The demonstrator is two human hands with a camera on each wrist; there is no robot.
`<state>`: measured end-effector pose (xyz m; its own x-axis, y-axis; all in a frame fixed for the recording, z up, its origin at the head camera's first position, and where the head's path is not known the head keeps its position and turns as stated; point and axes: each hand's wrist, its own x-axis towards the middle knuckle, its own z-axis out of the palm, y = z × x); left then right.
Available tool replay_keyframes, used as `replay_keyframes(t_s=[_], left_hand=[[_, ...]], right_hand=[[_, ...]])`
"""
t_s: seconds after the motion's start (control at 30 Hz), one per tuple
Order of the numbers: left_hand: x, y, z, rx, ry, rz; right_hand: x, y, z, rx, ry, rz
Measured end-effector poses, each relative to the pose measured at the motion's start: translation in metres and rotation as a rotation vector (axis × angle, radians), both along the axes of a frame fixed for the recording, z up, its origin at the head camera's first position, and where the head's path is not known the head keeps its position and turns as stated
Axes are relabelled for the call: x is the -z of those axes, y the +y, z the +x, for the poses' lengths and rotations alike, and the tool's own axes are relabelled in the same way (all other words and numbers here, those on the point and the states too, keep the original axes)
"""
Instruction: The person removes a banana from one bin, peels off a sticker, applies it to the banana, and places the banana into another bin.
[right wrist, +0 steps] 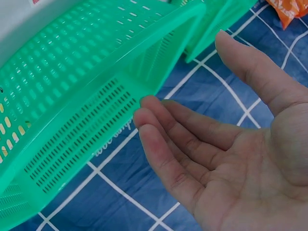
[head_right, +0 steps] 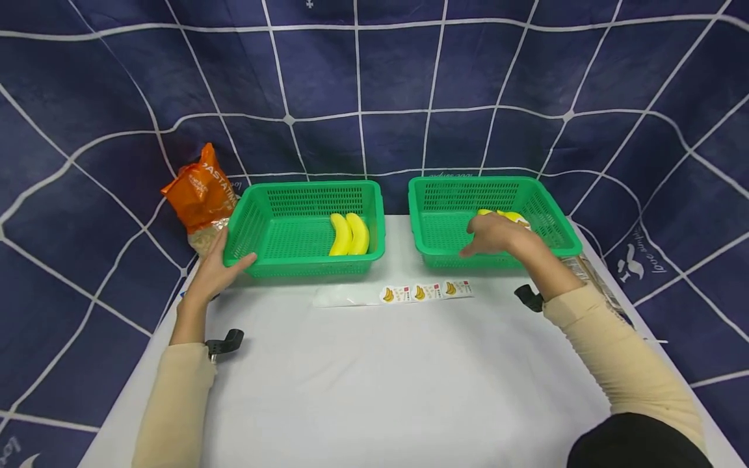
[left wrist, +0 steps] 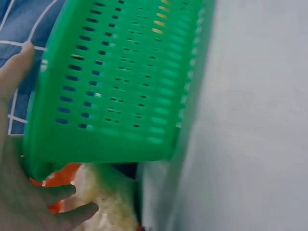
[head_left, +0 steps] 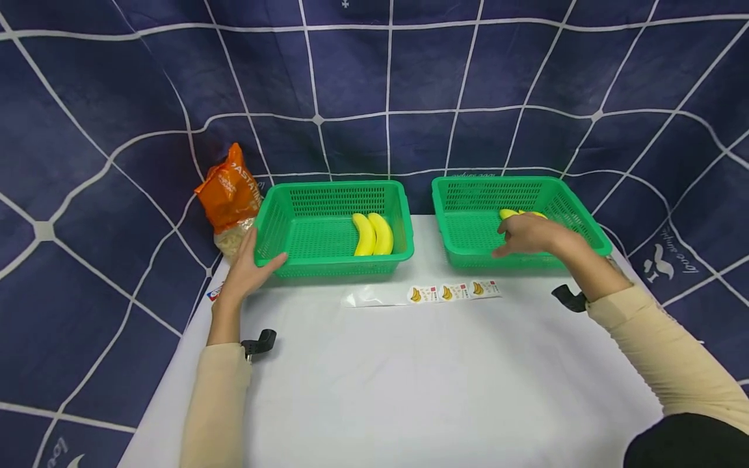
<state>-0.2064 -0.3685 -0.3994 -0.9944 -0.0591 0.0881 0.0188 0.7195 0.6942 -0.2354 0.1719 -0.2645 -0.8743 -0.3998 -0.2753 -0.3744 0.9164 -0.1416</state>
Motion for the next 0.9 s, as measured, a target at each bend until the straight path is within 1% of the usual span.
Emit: replay_keyframes(t_s=[0.1, 0.23, 0.4, 0.57, 0.7, 0.9], left_hand=[[0.010, -0.001, 0.001, -0.024, 0.030, 0.013], [0.016, -0.001, 0.001, -0.061, 0.077, 0.043], [0.020, 0.001, -0.001, -0.085, 0.091, 0.073], [0.020, 0.002, -0.002, -0.102, 0.091, 0.090], [0.021, 0.002, -0.003, -0.101, 0.084, 0.091], [0.021, 0.001, -0.003, -0.095, 0.077, 0.097]], right_hand=[[0.001, -0.003, 0.002, -0.007, -0.007, -0.004], [0.001, -0.008, 0.003, -0.022, -0.002, 0.006], [-0.001, -0.015, 0.003, -0.039, 0.002, 0.014], [-0.004, -0.026, -0.001, -0.048, -0.005, -0.002], [-0.006, -0.035, -0.005, -0.051, -0.022, -0.018], [-0.008, -0.055, -0.015, -0.064, -0.015, -0.043]])
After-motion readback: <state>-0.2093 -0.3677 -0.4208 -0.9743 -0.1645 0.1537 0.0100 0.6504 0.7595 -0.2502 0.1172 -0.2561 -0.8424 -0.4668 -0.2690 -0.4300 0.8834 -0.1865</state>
